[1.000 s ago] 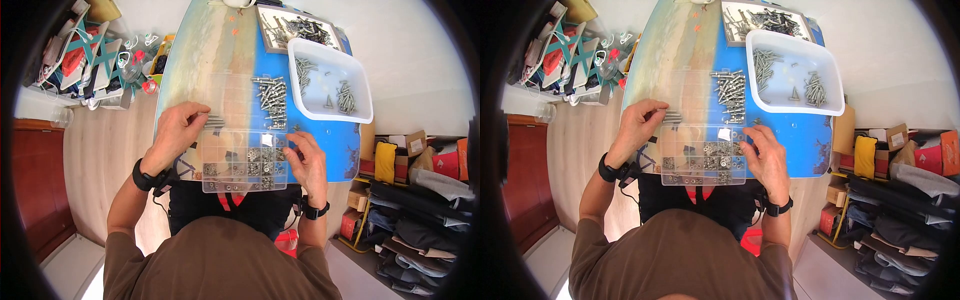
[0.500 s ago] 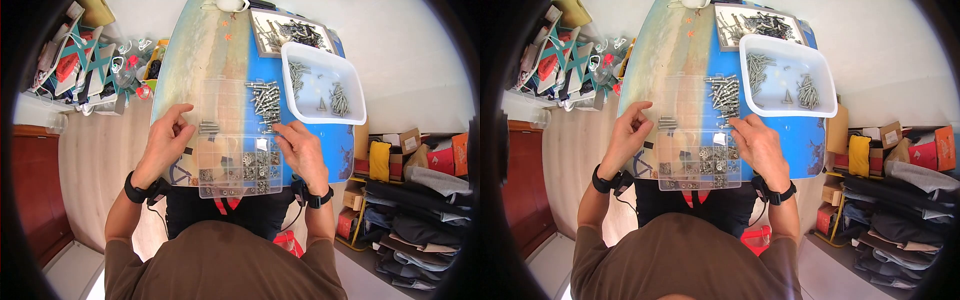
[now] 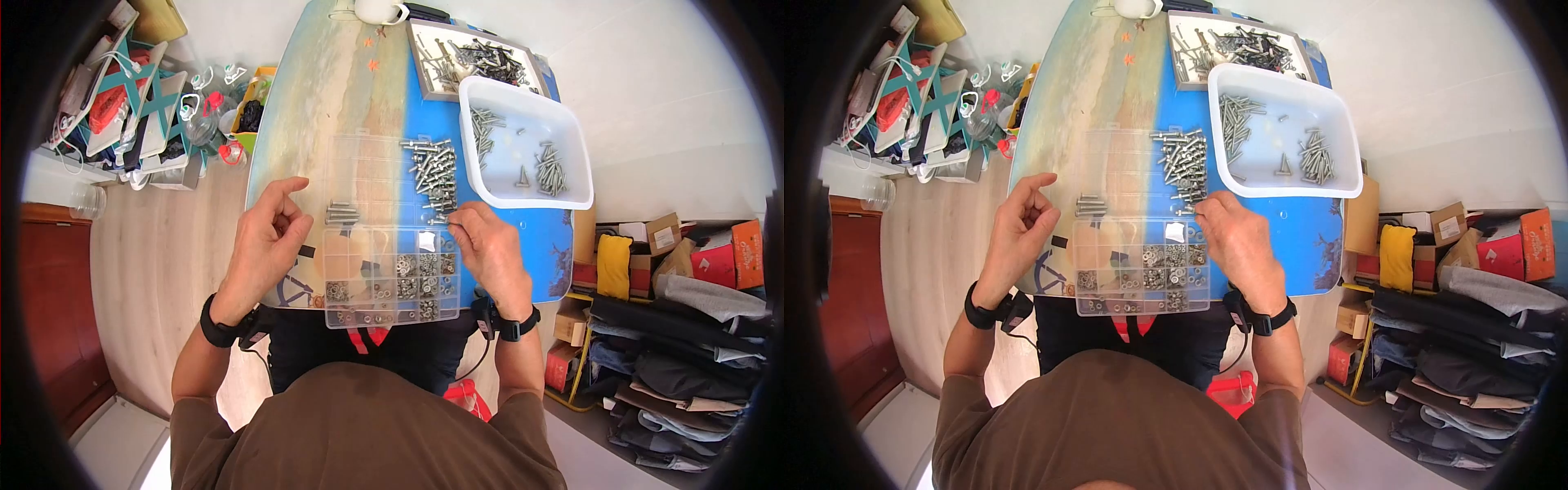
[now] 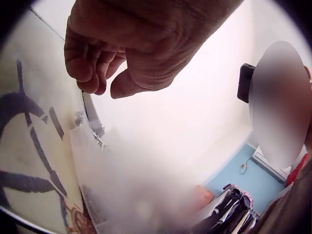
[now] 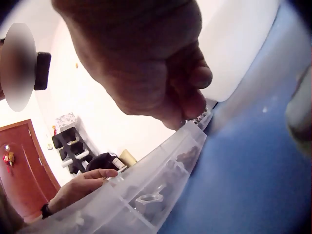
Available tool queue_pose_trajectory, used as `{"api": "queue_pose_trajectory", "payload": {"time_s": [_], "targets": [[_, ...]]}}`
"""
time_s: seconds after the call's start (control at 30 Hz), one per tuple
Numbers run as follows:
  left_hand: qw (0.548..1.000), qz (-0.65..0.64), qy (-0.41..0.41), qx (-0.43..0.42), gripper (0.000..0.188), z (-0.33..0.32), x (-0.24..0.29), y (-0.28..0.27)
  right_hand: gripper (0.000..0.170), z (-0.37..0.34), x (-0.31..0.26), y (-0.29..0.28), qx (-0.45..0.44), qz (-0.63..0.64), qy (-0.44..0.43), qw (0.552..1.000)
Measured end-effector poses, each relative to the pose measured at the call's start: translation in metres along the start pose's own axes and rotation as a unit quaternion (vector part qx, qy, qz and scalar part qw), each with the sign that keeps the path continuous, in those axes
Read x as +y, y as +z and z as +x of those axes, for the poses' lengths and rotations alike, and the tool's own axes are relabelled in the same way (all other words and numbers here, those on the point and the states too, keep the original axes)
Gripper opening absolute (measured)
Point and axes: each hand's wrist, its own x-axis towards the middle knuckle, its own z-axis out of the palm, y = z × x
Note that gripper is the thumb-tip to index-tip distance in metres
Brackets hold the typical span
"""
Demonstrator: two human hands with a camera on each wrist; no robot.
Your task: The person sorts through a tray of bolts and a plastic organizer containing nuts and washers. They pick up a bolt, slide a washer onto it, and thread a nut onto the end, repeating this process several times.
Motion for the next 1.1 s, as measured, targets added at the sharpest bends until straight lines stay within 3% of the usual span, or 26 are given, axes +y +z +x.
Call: {"api": "queue_pose_trajectory", "payload": {"time_s": [0.23,0.3,0.33,0.4,0.63,0.7,0.97,1.1], "targets": [[0.999,-0.036,0.009,-0.005,0.03,-0.027,0.02,0.006,0.01,-0.015,-0.017,-0.009,0.053,0.027,-0.021,0.998],[0.978,-0.164,-0.071,-0.103,0.024,-0.041,0.027,0.014,0.01,-0.028,-0.028,-0.01,0.069,0.063,-0.027,0.995],[0.979,-0.162,-0.068,-0.103,0.024,-0.048,0.032,0.02,0.011,-0.036,-0.038,-0.008,0.086,0.099,-0.018,0.991],[0.935,-0.251,-0.152,-0.197,0.022,-0.06,0.04,0.034,0.012,-0.051,-0.058,-0.003,0.106,0.134,-0.011,0.985],[0.858,-0.396,-0.229,-0.232,0.03,-0.098,0.036,0.074,0.018,-0.094,-0.1,0.029,0.197,0.19,-0.034,0.961],[0.815,-0.439,-0.282,-0.252,0.029,-0.104,0.028,0.074,0.018,-0.103,-0.103,0.035,0.209,0.187,-0.041,0.959],[0.807,-0.49,-0.281,-0.172,0.014,-0.127,0.018,0.084,0.023,-0.125,-0.106,0.048,0.199,0.237,-0.055,0.949],[0.848,-0.434,-0.251,-0.171,0.012,-0.136,0.016,0.087,0.027,-0.136,-0.106,0.044,0.097,0.405,0.077,0.906]]}}
